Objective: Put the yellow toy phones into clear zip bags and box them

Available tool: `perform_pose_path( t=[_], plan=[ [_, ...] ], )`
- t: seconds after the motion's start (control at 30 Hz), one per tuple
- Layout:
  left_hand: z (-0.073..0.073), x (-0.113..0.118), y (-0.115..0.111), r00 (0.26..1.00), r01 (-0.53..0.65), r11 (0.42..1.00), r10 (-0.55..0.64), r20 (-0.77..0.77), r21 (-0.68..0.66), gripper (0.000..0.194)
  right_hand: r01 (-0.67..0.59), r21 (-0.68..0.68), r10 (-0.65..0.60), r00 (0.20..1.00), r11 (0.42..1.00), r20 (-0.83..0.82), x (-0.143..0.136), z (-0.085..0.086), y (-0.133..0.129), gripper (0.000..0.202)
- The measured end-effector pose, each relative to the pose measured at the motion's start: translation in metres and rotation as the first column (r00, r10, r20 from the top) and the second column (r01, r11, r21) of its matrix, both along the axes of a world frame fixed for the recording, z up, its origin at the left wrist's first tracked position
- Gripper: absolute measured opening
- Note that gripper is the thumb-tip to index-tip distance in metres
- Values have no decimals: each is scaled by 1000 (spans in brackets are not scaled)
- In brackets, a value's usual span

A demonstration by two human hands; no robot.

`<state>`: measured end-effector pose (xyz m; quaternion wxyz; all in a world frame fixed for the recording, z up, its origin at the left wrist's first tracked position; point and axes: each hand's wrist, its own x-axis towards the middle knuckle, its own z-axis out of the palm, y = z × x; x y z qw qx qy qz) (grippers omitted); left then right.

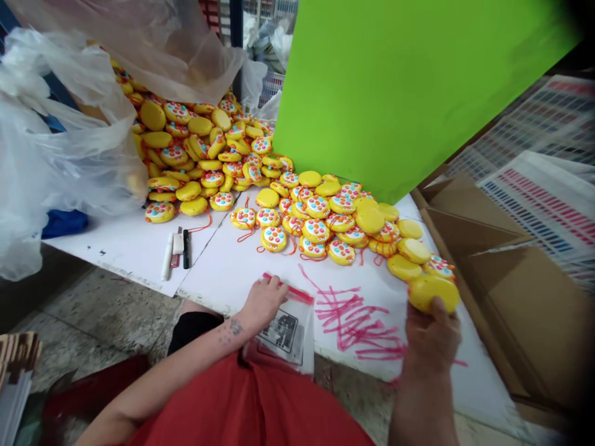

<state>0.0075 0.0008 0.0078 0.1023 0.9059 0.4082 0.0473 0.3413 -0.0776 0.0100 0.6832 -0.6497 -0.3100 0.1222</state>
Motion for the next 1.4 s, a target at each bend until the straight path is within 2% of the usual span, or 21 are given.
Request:
perform_pose_path(
  t=[0.07,0.1,0.17,0.23,0.33,0.4,0.47,0.57,0.63,0.77,0.83,0.93,0.97,1.0,1.07,1.13,1.17,1.23,1.3,1.4],
  plan=[
    [1,0,0,1000,11,1000,-12,6,27,14,-59,120,80,980,991,-182,-34,11,13,44],
    [0,-1,0,1000,23,999,-24,18,38,13,-97,148,128,967,984,-220,-51,16,19,45],
    [-2,-2,-1,996,53,997,-56,63,47,11,-190,135,215,956,972,-198,-79,23,27,48],
    [-7,-5,-3,985,69,997,-73,153,31,13,-335,60,341,927,940,-157,-97,25,28,50],
    [-15,-10,-6,943,37,999,-34,331,-2,20,-583,-65,564,804,810,-187,-109,22,23,51],
    [-16,-12,-7,925,19,1000,-18,379,3,31,-679,-86,648,726,729,-232,-115,20,21,51],
    [-14,-13,-7,938,44,999,-49,342,21,36,-685,-73,652,716,725,-248,-124,18,23,50],
    [-11,-13,-7,965,131,990,-138,223,47,24,-631,-100,598,767,770,-232,-141,12,34,46],
    [-12,-13,-6,967,152,985,-164,194,77,21,-616,-150,585,785,774,-203,-151,6,41,43],
    [-16,-16,-8,934,109,988,-141,329,113,22,-600,-294,600,794,744,-99,-163,-5,48,42],
    [-16,-18,-9,910,99,986,-145,390,135,22,-625,-385,667,745,679,-34,-167,-5,48,37],
    [-15,-19,-10,901,83,981,-148,407,175,22,-696,-497,826,558,519,81,-168,0,48,26],
    [-14,-19,-10,903,70,981,-140,406,182,22,-699,-520,854,504,491,129,-166,1,49,27],
    [-13,-19,-10,906,54,981,-126,405,184,22,-682,-539,859,478,495,183,-163,2,49,27],
    [-13,-18,-9,908,26,984,-97,408,177,23,-571,-572,800,514,588,309,-152,0,51,25],
    [-13,-17,-8,907,18,987,-84,412,160,23,-384,-619,704,567,685,428,-138,-6,53,24],
    [-13,-17,-8,907,20,988,-82,413,152,23,-288,-648,670,570,705,475,-132,-9,54,24],
    [-13,-16,-7,907,24,989,-81,413,143,23,-151,-708,662,528,690,532,-123,-15,55,19],
    [-13,-16,-7,905,8,991,-65,421,136,24,-77,-741,681,466,667,565,-117,-16,57,11],
    [-14,-15,-7,895,-16,993,-37,445,114,23,22,-712,643,409,702,647,-104,-13,59,10]
  ],
)
